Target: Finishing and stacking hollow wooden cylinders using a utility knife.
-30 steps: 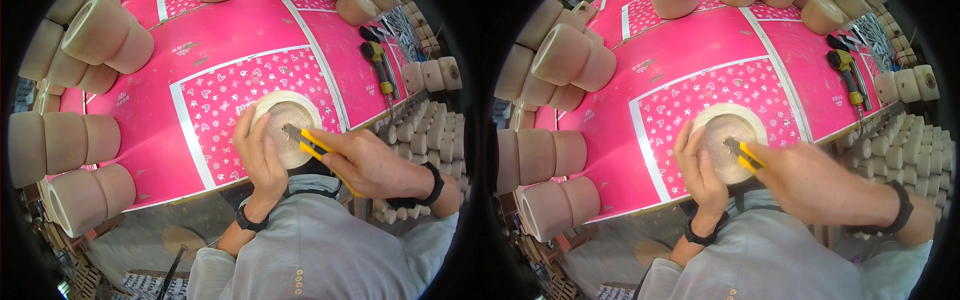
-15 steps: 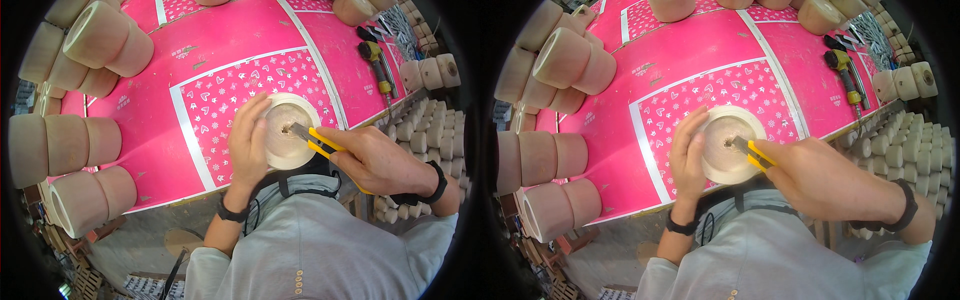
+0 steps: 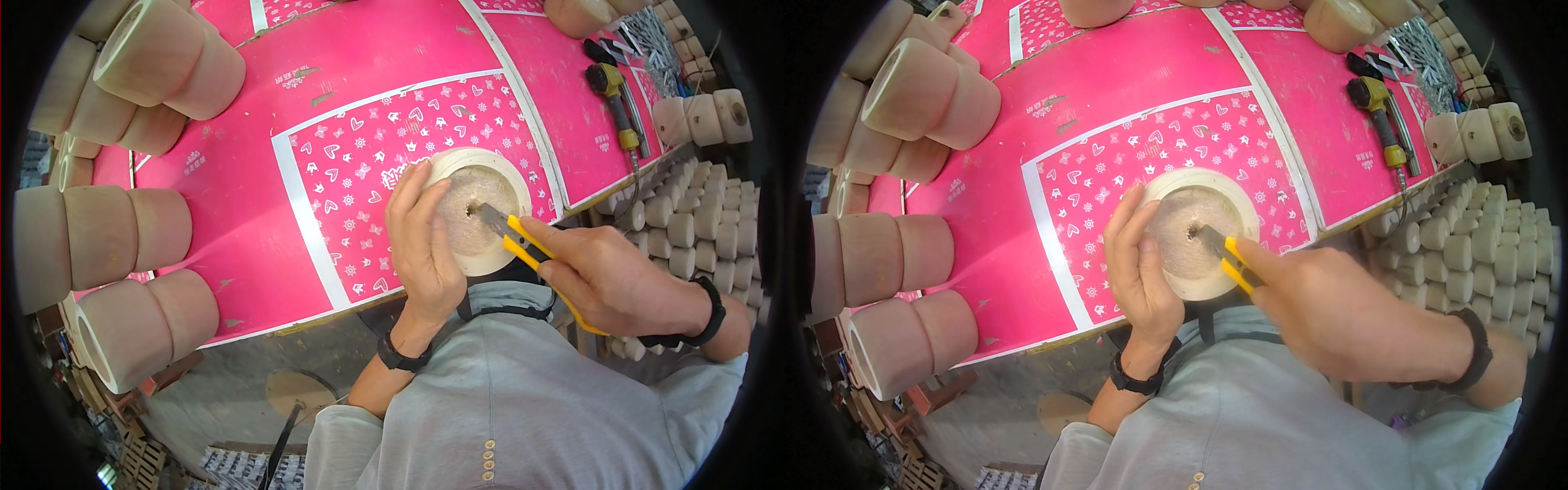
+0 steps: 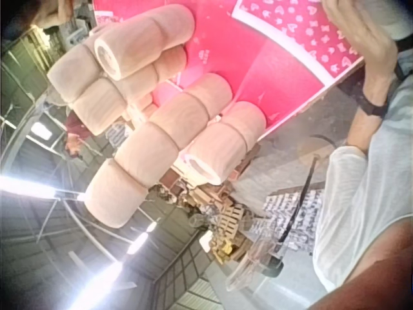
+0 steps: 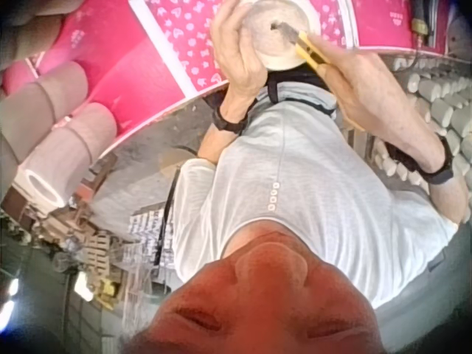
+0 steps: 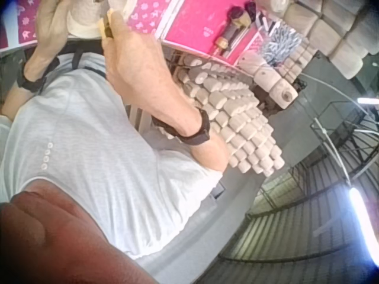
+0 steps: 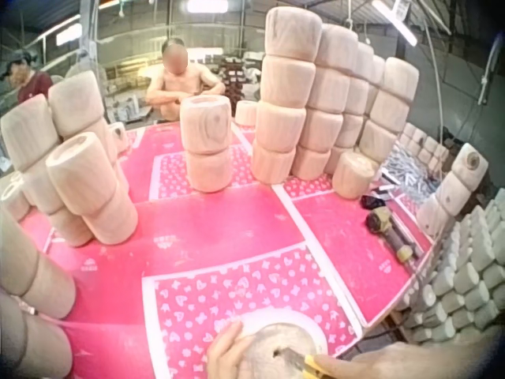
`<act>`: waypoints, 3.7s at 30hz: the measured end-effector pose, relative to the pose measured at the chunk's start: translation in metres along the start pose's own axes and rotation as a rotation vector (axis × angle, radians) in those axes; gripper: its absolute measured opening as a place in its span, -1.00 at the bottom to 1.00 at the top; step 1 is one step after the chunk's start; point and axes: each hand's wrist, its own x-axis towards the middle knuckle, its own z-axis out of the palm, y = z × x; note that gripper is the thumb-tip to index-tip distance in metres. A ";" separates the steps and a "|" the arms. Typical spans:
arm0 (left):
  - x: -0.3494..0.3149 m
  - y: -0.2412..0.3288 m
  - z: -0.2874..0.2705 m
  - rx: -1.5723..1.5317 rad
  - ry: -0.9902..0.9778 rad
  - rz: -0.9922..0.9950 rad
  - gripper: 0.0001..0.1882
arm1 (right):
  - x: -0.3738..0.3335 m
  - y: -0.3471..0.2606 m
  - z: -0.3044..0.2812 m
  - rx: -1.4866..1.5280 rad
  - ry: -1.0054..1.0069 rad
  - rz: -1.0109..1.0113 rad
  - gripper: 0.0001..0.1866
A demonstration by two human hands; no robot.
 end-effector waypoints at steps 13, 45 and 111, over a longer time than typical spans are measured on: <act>-0.006 0.005 0.006 0.074 0.055 0.036 -0.66 | -0.001 -0.005 0.003 0.042 -0.040 0.079 -0.63; -0.010 0.006 0.005 0.106 0.033 0.032 -0.64 | 0.000 0.014 -0.016 -0.079 0.236 -0.175 -0.62; -0.008 0.031 -0.039 0.600 -0.523 0.312 -0.46 | 0.061 0.236 0.043 1.056 0.688 0.144 -0.54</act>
